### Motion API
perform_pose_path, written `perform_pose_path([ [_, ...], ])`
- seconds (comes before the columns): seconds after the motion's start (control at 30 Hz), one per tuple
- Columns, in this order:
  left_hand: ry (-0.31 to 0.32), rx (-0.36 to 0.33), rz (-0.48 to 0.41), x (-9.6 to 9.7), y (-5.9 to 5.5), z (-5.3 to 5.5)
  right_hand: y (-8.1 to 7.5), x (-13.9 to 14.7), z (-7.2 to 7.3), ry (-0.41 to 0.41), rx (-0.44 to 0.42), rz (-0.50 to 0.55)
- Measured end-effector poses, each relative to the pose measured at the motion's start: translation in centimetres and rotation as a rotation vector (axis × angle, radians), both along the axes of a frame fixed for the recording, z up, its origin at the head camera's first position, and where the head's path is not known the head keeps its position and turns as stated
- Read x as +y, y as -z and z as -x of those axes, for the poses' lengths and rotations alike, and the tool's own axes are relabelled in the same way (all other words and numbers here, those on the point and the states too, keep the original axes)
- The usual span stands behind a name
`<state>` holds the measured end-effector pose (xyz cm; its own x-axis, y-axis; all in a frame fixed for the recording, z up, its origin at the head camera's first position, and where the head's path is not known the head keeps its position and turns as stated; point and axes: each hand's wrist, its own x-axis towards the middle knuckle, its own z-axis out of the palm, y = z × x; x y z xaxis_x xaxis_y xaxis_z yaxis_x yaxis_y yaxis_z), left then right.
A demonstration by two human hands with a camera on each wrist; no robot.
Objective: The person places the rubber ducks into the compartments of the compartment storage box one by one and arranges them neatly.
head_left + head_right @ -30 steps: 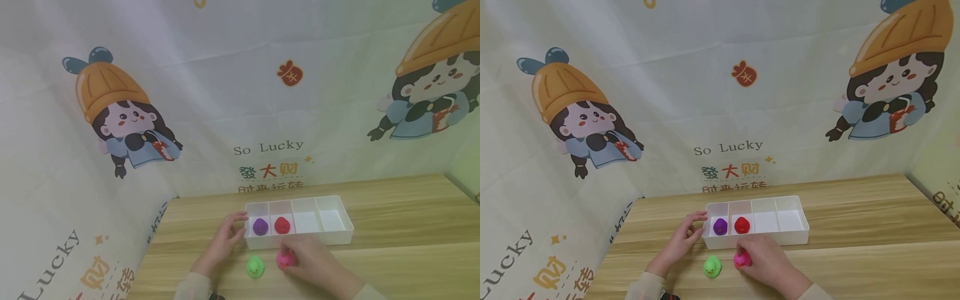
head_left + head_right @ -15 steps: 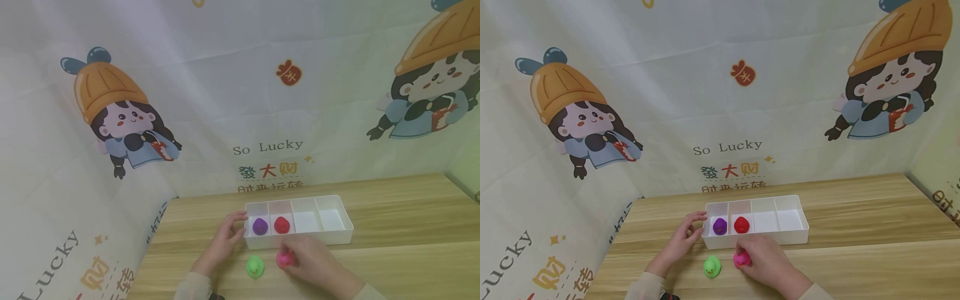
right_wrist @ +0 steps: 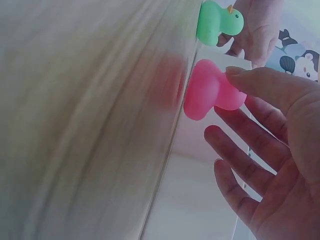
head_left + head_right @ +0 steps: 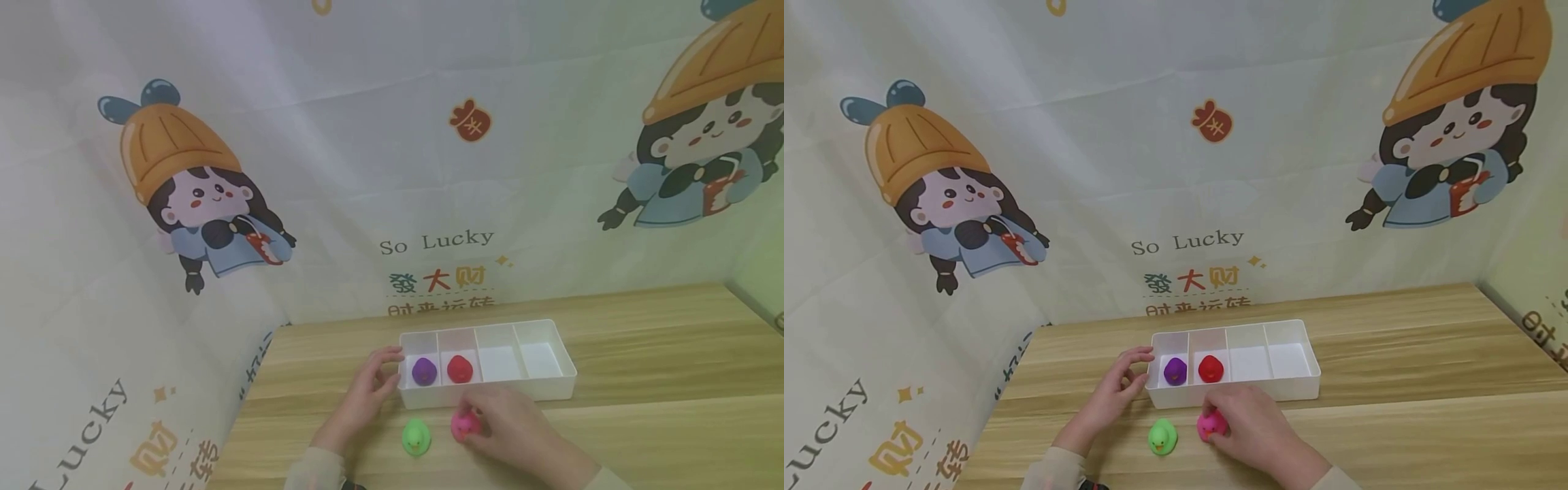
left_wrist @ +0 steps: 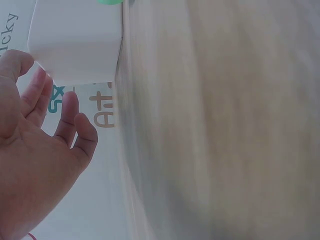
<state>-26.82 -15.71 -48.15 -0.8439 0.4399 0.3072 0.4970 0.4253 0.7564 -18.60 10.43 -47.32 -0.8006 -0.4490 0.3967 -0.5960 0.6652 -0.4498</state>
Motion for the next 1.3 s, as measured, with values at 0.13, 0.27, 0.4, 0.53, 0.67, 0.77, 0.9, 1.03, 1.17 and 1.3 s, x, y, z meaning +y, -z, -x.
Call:
perform_pose_path([
  [0.13,0.002,0.001,-0.002,0.0,0.1,-0.1,-0.1,0.0,-0.2,0.003,-0.023,0.011],
  [0.27,0.0,-0.011,-0.003,0.0,0.1,-0.2,-0.4,-0.1,-0.4,-0.002,-0.015,0.022],
  [0.4,-0.006,-0.024,-0.003,0.1,0.0,-0.3,-0.9,-0.1,-0.5,-0.011,0.012,0.028],
  [0.53,-0.005,-0.013,-0.002,0.2,-0.2,-0.2,-1.5,-0.1,-0.7,-0.015,0.027,0.041],
  [0.67,-0.005,0.005,0.005,0.2,-0.2,-0.2,-2.0,-0.1,-0.8,0.002,0.05,0.043],
  [0.77,-0.002,0.007,0.005,0.1,-0.2,-0.2,-2.2,0.1,-0.8,0.015,0.065,0.044],
  [0.9,0.0,-0.004,0.0,0.1,-0.2,-0.3,-2.6,0.4,-0.8,0.009,0.058,0.061],
  [1.03,-0.005,-0.021,0.004,0.1,-0.2,-0.3,-2.9,0.6,-0.8,0.01,0.061,0.061],
  [1.17,-0.006,-0.024,0.01,0.1,-0.2,-0.4,-3.2,0.8,-0.8,0.009,0.076,0.054],
  [1.3,-0.007,-0.02,0.011,0.1,-0.3,-0.4,-3.5,1.0,-0.8,0.004,0.102,0.059],
])
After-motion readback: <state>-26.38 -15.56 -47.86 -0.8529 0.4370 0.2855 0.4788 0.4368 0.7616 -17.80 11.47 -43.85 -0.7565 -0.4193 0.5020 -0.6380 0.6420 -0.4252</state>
